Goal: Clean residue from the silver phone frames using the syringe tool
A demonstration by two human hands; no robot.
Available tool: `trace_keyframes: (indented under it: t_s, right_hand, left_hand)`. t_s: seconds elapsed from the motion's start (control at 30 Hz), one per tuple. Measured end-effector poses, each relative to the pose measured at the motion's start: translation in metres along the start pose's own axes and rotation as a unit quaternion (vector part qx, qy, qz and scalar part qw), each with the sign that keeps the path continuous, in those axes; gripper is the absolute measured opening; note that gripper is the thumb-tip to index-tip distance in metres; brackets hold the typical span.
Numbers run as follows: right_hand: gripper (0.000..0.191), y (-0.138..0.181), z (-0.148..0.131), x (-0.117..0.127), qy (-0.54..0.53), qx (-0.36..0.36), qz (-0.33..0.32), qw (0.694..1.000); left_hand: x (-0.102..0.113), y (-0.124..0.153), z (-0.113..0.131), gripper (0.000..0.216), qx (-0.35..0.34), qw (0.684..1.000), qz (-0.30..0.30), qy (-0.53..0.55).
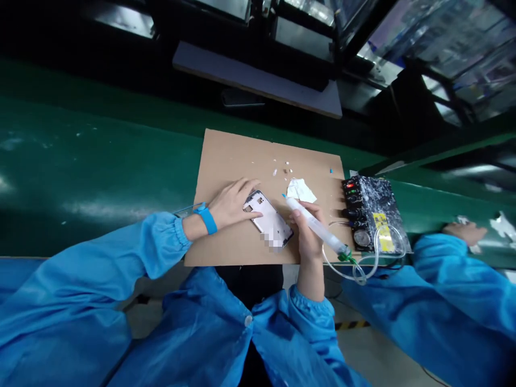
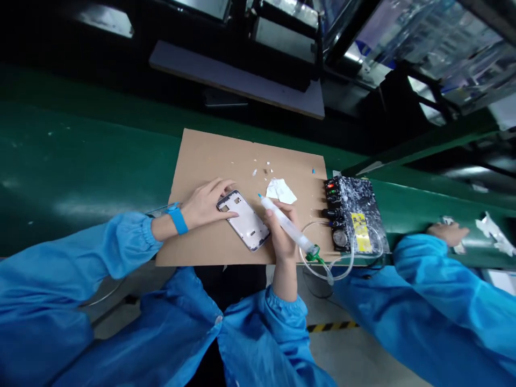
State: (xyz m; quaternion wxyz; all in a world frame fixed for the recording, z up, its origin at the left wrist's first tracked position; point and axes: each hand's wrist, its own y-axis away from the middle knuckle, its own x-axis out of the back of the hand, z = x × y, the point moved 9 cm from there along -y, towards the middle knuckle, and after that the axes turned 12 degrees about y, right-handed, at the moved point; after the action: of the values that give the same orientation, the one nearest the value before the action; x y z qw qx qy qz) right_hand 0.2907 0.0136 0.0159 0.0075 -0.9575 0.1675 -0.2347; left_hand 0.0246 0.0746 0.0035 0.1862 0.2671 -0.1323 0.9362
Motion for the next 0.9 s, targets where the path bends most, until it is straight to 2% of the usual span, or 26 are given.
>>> trace_keyframes:
  t_s: [0.1,0.23,0.4,0.7,0.9]
  right_hand:
    - [0.054,-0.007,0.001,0.007,-0.046,0.016,0.018,0.999]
    - [0.05,0.001,0.003,-0.007,-0.076,0.031,-0.023,0.996]
    - [0.051,0.017,0.006,-0.022,-0.009,0.024,-0.065,0.998]
    - [0.046,0.016,-0.008,-0.026,0.065,0.055,-0.085,0.993]
    - [0.052,0.017,-0.012,-0.028,0.068,0.051,-0.089,0.992]
  left_hand:
    - [-0.009,0.002,0.007,0.085,-0.033,0.998,-0.029,0.051]
    - [-0.011,0.005,0.015,0.087,-0.047,0.996,-0.046,0.064]
    - [-0.005,0.001,0.014,0.094,-0.014,0.999,-0.03,-0.022]
    - [-0.008,0.001,0.013,0.086,-0.023,0.999,-0.039,-0.021]
    - [-0.009,0.0,0.012,0.086,-0.037,0.999,-0.031,-0.02]
